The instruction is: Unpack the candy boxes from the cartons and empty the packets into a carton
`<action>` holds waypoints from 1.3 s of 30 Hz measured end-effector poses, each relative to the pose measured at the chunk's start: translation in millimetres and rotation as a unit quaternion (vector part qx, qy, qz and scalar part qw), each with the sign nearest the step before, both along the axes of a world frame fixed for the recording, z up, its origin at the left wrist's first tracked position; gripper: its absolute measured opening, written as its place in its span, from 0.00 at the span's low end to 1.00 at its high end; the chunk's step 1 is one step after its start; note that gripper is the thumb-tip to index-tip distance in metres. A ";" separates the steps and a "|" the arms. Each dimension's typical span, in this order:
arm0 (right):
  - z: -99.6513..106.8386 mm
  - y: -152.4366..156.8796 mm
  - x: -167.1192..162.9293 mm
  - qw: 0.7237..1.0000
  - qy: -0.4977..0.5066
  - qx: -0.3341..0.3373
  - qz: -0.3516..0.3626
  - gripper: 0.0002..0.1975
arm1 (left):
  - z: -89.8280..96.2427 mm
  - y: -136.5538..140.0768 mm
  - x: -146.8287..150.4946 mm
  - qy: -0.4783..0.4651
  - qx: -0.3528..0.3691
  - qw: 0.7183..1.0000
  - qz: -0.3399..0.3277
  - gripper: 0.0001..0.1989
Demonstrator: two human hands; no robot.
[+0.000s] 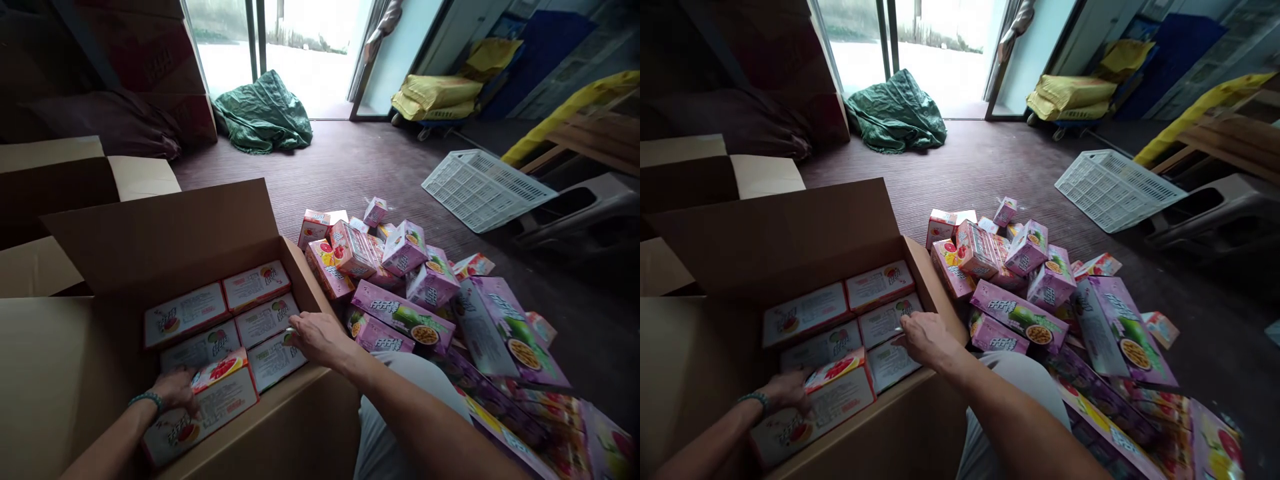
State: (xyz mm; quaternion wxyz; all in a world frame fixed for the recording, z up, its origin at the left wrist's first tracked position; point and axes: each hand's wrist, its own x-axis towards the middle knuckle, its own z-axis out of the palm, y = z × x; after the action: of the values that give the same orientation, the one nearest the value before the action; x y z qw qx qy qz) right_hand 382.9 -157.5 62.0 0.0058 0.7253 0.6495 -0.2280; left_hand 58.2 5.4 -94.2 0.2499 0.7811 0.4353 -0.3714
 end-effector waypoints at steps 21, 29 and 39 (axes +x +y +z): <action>94.2 -51.4 -43.9 0.948 0.168 0.268 -0.032 0.18 | 240.9 -144.8 28.1 -0.346 0.261 0.901 -0.003 0.35; 73.9 -61.6 -101.2 0.986 -0.070 0.108 0.103 0.13 | 193.3 -182.6 -11.6 -0.403 0.289 0.866 0.055 0.41; 103.8 -55.7 -183.4 0.940 -0.096 0.071 0.320 0.14 | 162.7 -190.9 -36.3 -0.545 0.216 0.785 0.203 0.40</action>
State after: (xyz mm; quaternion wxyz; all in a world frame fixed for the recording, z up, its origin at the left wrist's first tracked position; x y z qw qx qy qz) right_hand 199.6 -213.2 165.9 0.0889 0.4965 0.8580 -0.0970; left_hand 22.0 -185.4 68.5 0.3402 0.7807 0.4439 0.2786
